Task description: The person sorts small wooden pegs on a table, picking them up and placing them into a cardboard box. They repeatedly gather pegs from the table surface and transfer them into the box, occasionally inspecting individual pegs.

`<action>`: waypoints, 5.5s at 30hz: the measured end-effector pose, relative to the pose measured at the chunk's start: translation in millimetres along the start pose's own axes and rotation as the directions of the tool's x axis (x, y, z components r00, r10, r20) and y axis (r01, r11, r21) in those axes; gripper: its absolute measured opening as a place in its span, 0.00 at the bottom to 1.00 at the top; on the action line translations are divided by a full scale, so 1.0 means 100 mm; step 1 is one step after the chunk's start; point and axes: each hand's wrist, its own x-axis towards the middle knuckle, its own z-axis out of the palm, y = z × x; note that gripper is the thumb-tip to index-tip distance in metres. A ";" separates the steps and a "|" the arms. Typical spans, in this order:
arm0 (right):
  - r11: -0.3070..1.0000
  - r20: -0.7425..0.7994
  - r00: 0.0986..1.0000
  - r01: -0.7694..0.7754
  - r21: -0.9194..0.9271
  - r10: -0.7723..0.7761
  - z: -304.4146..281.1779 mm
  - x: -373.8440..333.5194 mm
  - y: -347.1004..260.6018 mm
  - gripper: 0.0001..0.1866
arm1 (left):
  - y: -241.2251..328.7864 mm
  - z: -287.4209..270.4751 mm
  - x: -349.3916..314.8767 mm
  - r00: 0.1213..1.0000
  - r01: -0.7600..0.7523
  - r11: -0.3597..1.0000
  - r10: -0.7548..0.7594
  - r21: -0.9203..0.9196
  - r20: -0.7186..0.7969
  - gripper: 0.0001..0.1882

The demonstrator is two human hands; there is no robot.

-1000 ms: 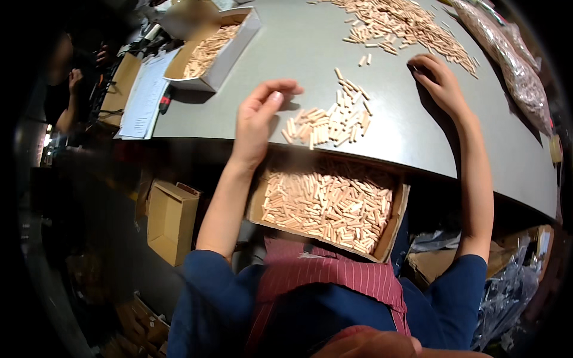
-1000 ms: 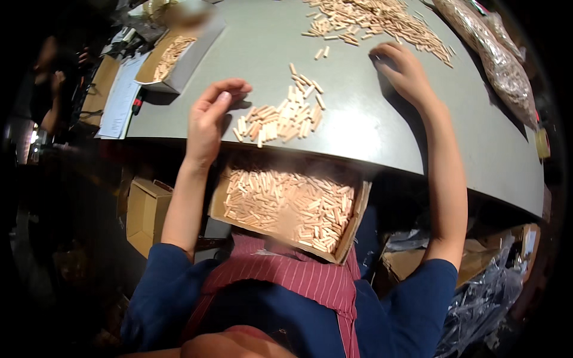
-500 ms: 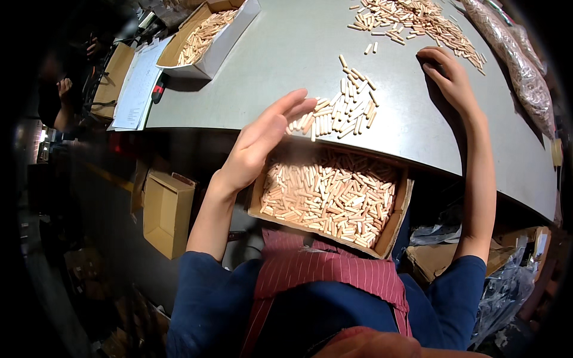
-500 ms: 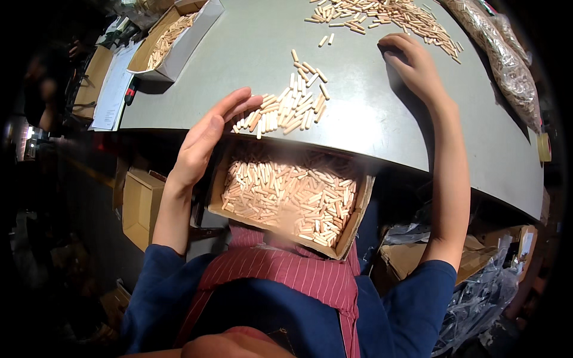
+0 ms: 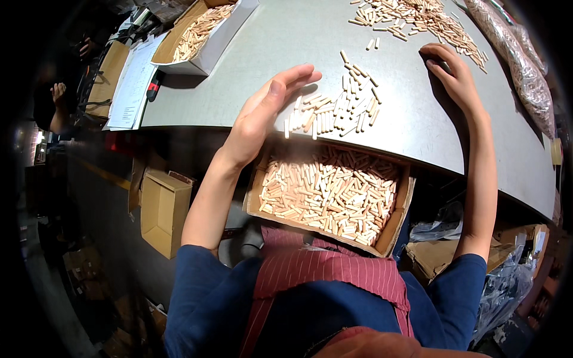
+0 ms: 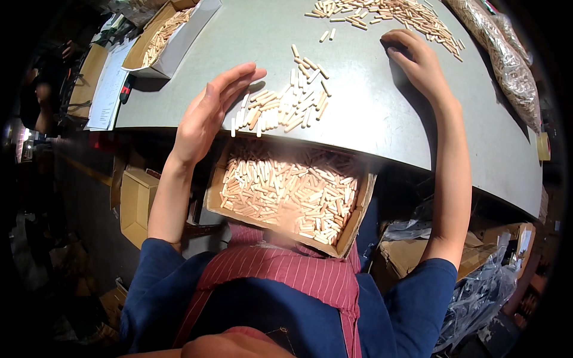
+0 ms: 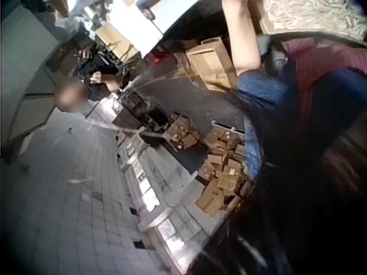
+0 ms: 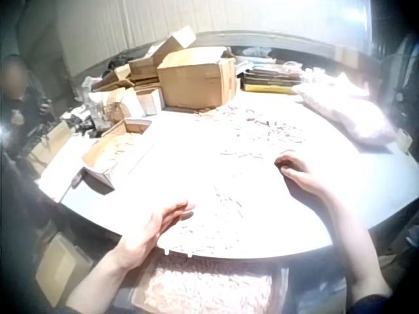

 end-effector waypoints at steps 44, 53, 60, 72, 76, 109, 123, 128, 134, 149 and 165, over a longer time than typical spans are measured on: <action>0.998 -0.001 0.999 0.054 -0.028 -0.054 -0.01 0.00 0.06 0.16 | 0.06 0.34 0.10 0.845 -0.513 0.398 0.080 0.761 0.528 0.30; 0.998 0.047 0.999 -0.012 -0.061 0.015 -0.05 0.00 0.03 0.17 | 0.13 0.20 -0.05 0.856 -0.404 0.869 0.248 0.286 0.454 0.23; 0.997 -0.082 0.995 0.050 -0.052 -0.054 0.03 0.00 0.07 0.16 | -0.15 -0.06 0.59 0.998 -0.034 0.896 0.008 0.444 0.062 0.32; 0.956 -0.045 0.996 -0.056 0.289 0.072 -0.02 0.05 0.20 0.14 | -0.24 0.43 1.04 0.676 -0.633 0.656 0.207 0.412 0.708 0.28; 0.971 -0.059 0.998 -0.022 0.236 0.037 -0.02 0.05 0.16 0.14 | -0.05 0.45 0.69 0.587 -0.684 0.607 0.128 0.405 0.800 0.30; 0.979 -0.297 0.934 -0.171 0.115 0.198 0.16 0.08 -0.13 0.27 | -1.26 -1.10 3.71 0.850 0.416 0.410 0.141 0.812 -0.507 0.53; 0.992 -0.242 0.963 -0.126 -0.006 0.121 0.17 0.12 -0.30 0.17 | -1.35 -1.06 4.35 0.937 0.315 0.383 0.023 0.868 -0.350 0.52; 0.993 -0.250 0.962 -0.116 -0.010 0.110 0.17 0.13 -0.29 0.17 | -1.34 -0.43 4.22 0.921 0.234 0.479 0.170 0.846 -0.351 0.49; 0.893 -0.247 0.912 -0.212 0.398 0.327 0.13 0.09 -0.15 0.15 | -0.93 -0.22 4.01 0.986 0.092 0.877 -0.014 0.471 -0.165 0.33; 0.711 -0.494 0.704 -0.022 0.703 0.510 0.02 0.13 0.34 0.12 | -0.90 -0.17 3.36 0.875 -0.480 0.693 0.336 0.538 0.347 0.22; 0.743 -0.190 0.910 -0.167 0.648 0.370 0.07 0.10 0.13 0.14 | -0.55 0.09 2.12 0.865 -0.413 0.801 0.197 0.434 0.461 0.24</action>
